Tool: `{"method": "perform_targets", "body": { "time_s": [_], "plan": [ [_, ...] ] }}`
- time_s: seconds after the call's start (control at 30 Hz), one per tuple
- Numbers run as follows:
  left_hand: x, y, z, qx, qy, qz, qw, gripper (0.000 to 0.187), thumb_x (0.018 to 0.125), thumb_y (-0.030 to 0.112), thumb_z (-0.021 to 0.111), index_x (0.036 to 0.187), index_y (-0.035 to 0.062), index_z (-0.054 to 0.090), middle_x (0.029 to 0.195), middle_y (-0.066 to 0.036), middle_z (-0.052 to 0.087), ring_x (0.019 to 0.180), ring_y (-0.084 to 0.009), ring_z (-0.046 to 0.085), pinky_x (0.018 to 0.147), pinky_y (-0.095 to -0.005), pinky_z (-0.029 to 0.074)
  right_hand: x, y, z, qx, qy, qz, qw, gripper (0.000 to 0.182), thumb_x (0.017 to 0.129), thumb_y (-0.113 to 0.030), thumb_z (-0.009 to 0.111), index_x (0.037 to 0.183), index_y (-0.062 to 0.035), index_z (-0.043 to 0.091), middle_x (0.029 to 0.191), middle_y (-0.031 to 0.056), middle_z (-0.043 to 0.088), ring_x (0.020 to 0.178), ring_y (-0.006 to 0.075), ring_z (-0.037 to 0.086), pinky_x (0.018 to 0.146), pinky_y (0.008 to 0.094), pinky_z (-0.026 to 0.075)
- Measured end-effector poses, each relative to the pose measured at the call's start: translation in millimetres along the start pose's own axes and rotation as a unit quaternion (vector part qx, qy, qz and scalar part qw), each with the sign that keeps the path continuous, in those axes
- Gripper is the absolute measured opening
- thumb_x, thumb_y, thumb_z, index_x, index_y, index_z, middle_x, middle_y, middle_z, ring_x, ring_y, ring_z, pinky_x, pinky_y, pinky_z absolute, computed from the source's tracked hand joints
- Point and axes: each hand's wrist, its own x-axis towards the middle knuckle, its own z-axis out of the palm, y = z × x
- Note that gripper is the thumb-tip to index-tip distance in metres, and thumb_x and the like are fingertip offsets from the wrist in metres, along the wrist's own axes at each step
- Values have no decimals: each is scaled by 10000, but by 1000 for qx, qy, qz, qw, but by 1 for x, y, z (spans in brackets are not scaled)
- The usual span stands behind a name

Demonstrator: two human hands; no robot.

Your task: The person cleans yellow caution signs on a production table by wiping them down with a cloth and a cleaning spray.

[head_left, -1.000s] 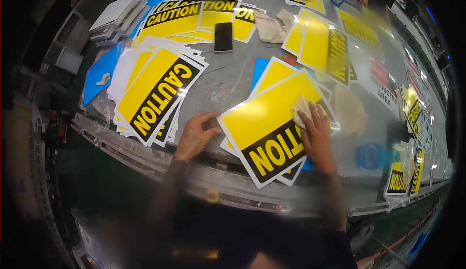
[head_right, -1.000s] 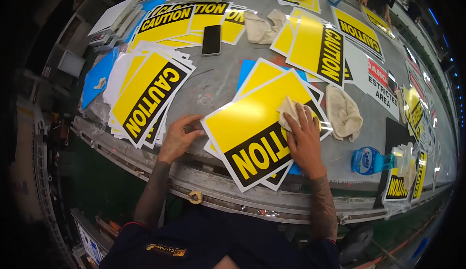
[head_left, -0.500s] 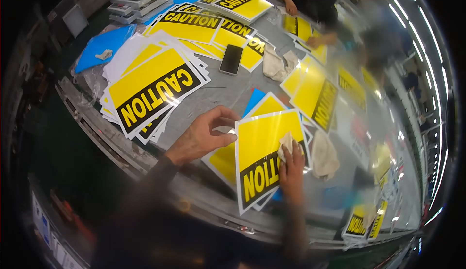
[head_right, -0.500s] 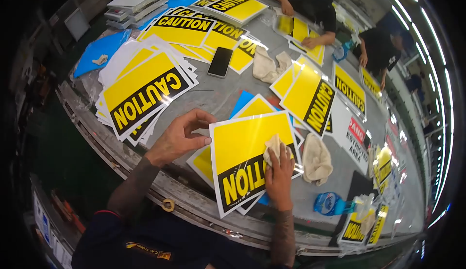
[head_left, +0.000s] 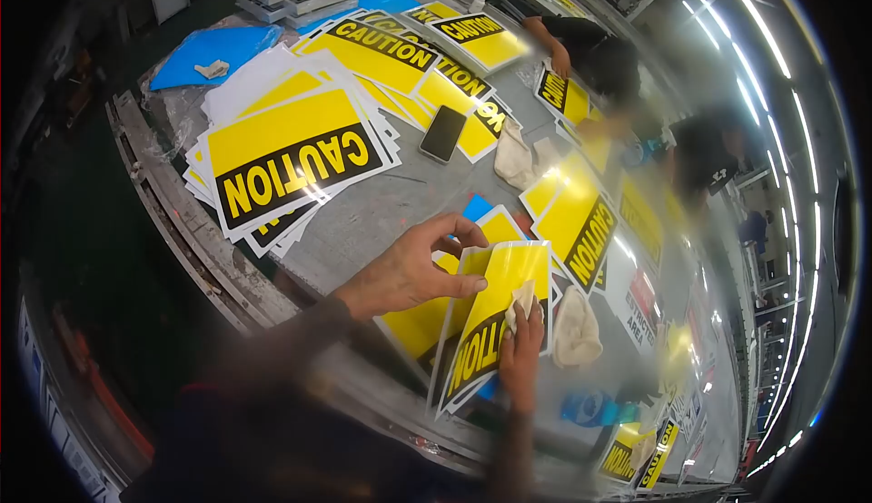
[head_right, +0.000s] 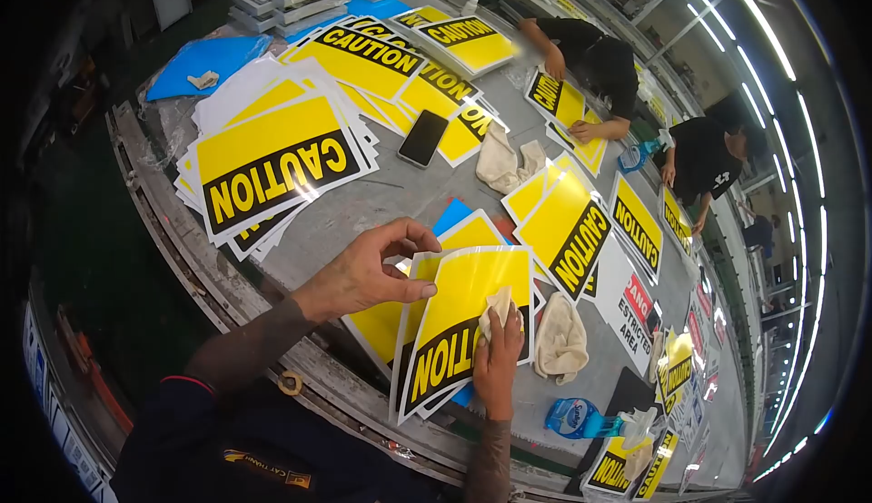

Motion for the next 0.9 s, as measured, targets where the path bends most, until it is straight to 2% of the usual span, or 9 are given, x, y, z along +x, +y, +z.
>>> {"method": "perform_targets", "body": {
  "time_s": [0.1, 0.17, 0.23, 0.3, 0.37, 0.5, 0.53, 0.63, 0.9],
  "plan": [
    [-4, 6, -1, 149, 36, 38, 987, 490, 899, 252, 888, 1313, 100, 677, 1355, -73, 583, 1273, -188, 577, 965, -364, 569, 1, 2, 2, -15, 8, 5, 1000, 590, 1022, -124, 553, 1611, -120, 515, 1733, 273, 331, 1616, 480, 270, 1306, 593, 182],
    [-3, -8, -3, 214, 62, 72, 972, 556, 857, 323, 898, 1349, 128, 730, 1453, -133, 556, 1410, -314, 535, 1210, -476, 411, -5, 8, 9, -13, 24, 18, 999, 584, 1029, -146, 572, 1610, -151, 521, 1727, 261, 346, 1613, 480, 279, 1302, 594, 200],
    [-10, -11, -10, 361, 60, 84, 927, 567, 875, 283, 862, 1409, 137, 744, 1684, -187, 426, 1626, -423, 273, 1317, -545, 244, 1, -3, -3, -71, 8, -8, 997, 569, 1043, -192, 603, 1607, -179, 526, 1724, 228, 365, 1607, 476, 295, 1296, 596, 225],
    [-15, -42, -21, 281, 83, 61, 954, 474, 975, 264, 757, 1411, 80, 739, 1743, -202, 374, 1688, -421, 107, 1342, -553, 145, 4, -10, -11, -46, 9, -10, 999, 553, 1057, -265, 628, 1597, -192, 535, 1724, 195, 377, 1596, 467, 316, 1289, 592, 252],
    [-28, -77, -33, 231, 89, -82, 965, 498, 1096, 293, 621, 1505, 10, 621, 1595, -216, 549, 1535, -391, 452, 1230, -525, 389, 5, -11, -10, -59, 22, -10, 998, 558, 1060, -335, 643, 1592, -204, 538, 1723, 182, 382, 1586, 456, 333, 1279, 587, 277],
    [-35, -71, -26, -198, 55, -149, 967, 483, 1154, 304, 516, 1513, -19, 534, 1380, -173, 694, 1219, -280, 735, 888, -419, 677, 3, -8, -7, -82, 27, -6, 996, 569, 1061, -360, 646, 1597, -210, 530, 1715, 183, 388, 1583, 449, 342, 1274, 586, 285],
    [-34, -78, -24, -167, 94, -145, 971, 399, 1158, 298, 502, 1419, 8, 582, 1284, -151, 725, 1137, -252, 758, 777, -441, 707, 2, -8, -7, -88, 28, -7, 996, 570, 1060, -362, 646, 1598, -211, 529, 1718, 183, 385, 1584, 448, 342, 1273, 589, 287],
    [-29, -140, -50, -56, 113, -144, 981, 359, 1156, 302, 537, 1354, 11, 610, 1164, -102, 758, 1008, -204, 771, 770, -327, 653, 3, -14, -5, -95, 28, 0, 995, 567, 1059, -363, 646, 1593, -211, 530, 1722, 182, 380, 1589, 444, 339, 1273, 602, 290],
    [-29, -107, -30, -221, 144, -165, 950, 494, 1142, 112, 520, 1608, -13, 413, 1538, -187, 593, 1398, -323, 603, 1183, -463, 476, 15, -28, 1, -60, 57, -21, 996, 458, 1032, -335, 698, 1445, -149, 630, 1669, 166, 465, 1565, 440, 381, 1294, 568, 289]
  ]
}}
